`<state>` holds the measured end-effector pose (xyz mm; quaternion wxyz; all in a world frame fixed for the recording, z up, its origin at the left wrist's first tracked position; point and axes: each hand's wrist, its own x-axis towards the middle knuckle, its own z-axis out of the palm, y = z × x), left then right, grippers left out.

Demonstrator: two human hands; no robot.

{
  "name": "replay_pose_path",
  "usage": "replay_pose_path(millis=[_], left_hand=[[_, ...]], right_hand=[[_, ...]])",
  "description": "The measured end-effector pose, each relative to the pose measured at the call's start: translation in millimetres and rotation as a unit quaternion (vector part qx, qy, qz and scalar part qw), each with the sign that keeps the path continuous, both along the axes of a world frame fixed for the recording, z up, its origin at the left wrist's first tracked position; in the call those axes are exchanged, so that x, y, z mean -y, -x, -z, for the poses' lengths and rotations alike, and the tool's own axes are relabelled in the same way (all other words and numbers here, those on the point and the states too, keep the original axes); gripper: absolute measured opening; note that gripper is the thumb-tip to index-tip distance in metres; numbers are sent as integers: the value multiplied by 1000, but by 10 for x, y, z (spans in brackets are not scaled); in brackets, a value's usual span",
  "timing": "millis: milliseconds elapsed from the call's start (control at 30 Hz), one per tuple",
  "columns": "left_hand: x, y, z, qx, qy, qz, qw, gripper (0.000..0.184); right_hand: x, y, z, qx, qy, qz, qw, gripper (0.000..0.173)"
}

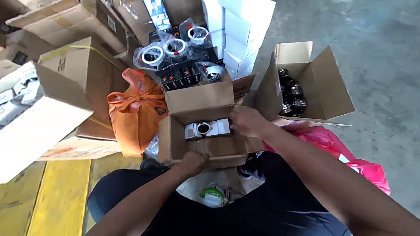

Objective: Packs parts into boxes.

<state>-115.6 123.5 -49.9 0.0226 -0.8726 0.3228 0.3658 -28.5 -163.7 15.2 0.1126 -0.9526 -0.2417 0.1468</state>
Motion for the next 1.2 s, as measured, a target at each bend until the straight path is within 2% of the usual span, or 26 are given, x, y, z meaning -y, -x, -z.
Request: replay_pose_path(millis=[67,200,300,433,567,733,800,900,967,1033,1100,1200], left_hand=[[5,14,12,16,7,0,1000,26],[21,11,-23,5,20,-21,1000,26],[31,-8,-85,-22,23,-46,998,28],[50,-80,-199,-56,15,-41,997,40],[82,-116,-348,-91,15,-17,996,63],[25,-160,-486,-128,41,-13,991,58],[6,-204,-571,-135,48,-17,990,55],[-63,-286,-745,-125,68,-13,990,46],[-103,-351,-828,-123,67,-6,990,40],[-135,-394,-887,-134,66,-15,989,41],[-136,-422,-848,-141,68,-25,987,45],[-87,-420,-716,-126,73,-42,988,46]], right_hand=[[-193,45,384,-28,45,-54,997,31],[-465,45,783,-156,129,-91,975,36],[-672,-60,1031,-179,142,-68,971,47],[-1002,-260,1345,-171,98,6,980,61],[-1310,-409,1647,-142,125,59,980,74],[-1322,-498,1902,-155,190,114,963,100],[-1268,-507,1972,-160,219,123,955,105],[-1198,-534,2088,-131,270,110,948,87],[-1147,-496,2117,-148,291,94,940,81],[-1136,-457,2165,-163,298,79,937,79],[-1199,-446,2124,-180,309,76,931,81],[-1234,-408,1926,-223,315,95,918,72]])
